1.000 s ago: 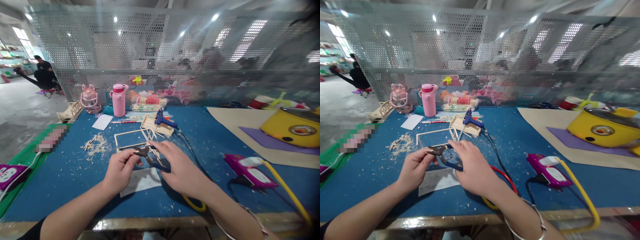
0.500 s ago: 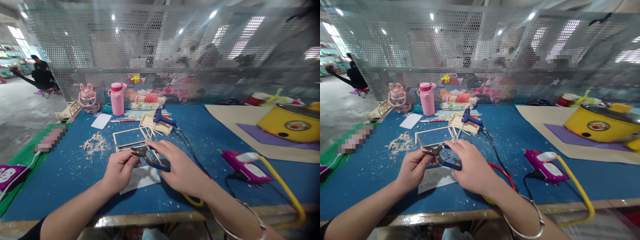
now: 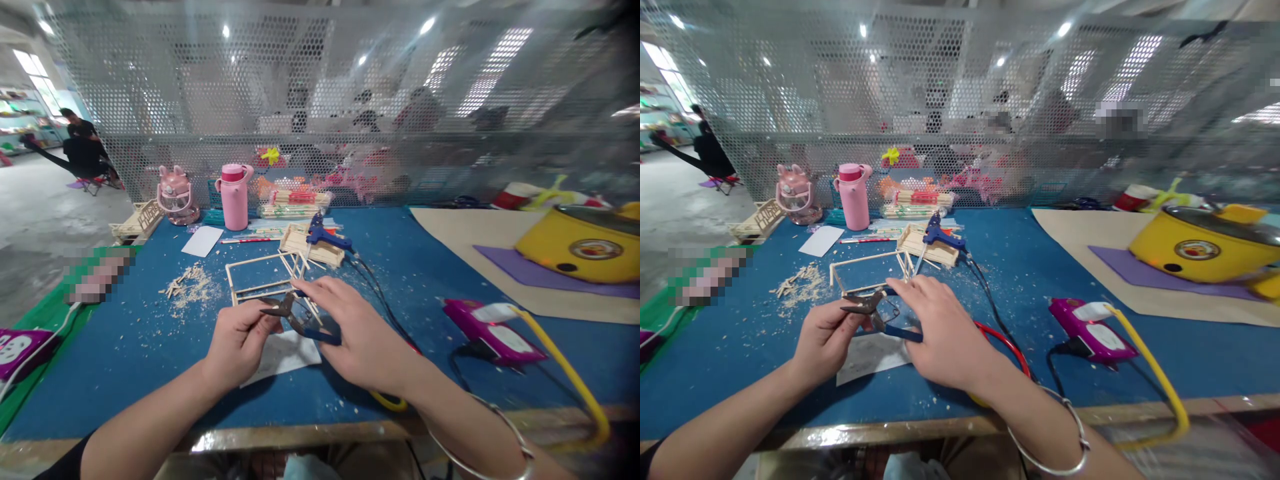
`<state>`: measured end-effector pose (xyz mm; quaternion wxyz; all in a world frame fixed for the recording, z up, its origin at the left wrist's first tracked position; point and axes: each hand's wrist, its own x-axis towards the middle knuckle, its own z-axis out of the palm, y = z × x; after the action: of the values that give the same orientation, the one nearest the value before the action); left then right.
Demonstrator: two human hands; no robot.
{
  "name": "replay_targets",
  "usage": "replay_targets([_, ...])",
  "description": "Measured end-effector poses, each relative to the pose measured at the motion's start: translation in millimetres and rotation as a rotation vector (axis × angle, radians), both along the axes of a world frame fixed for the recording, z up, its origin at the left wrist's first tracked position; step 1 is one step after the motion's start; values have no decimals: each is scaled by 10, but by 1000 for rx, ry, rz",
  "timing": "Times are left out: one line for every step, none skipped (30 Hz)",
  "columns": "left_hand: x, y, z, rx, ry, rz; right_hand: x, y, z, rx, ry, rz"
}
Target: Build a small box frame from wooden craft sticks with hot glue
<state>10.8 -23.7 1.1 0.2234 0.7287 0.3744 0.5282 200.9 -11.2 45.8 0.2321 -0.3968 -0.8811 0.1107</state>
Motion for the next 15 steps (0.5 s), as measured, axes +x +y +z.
replay_targets([-2, -1, -2, 18, 1, 1, -2, -3, 4, 3, 2, 4])
replay_targets([-5, -2, -3, 33, 2, 3, -4, -6, 8, 7, 3, 9])
replay_targets([-7, -3, -2, 43, 5, 2, -5, -8, 10, 12, 4, 15])
replay_targets([-9, -5, -1, 50, 9, 0, -4, -9, 10, 18, 5, 23])
replay_targets([-10, -9, 3, 55, 13, -2, -2, -7, 8, 27, 4, 29])
replay_targets([-11, -13, 8, 60, 16, -4, 0, -4, 3, 39, 1, 34])
replay_targets([-12, -18, 14, 64, 19, -5, 4, 2, -4, 58, -3, 38])
replay_targets([-12, -25, 20, 68, 23, -4, 8, 10, -13, 80, -9, 41])
replay_targets([-12, -32, 24, 73, 26, -1, 13, 20, -24, 106, -16, 44])
replay_targets([-12, -39, 27, 78, 30, 3, 18, 30, -36, 133, -23, 47])
replay_targets([-12, -46, 28, 83, 35, 6, 23, 41, -48, 160, -29, 52])
replay_targets([-11, -53, 28, 89, 40, 10, 27, 52, -58, 185, -33, 56])
replay_targets([-10, -59, 26, 94, 46, 15, 31, 62, -66, 210, -34, 62])
replay_targets([-9, -65, 24, 96, 53, 19, 34, 71, -73, 234, -34, 69])
replay_targets([-7, -70, 23, 97, 58, 24, 36, 78, -78, 258, -32, 79])
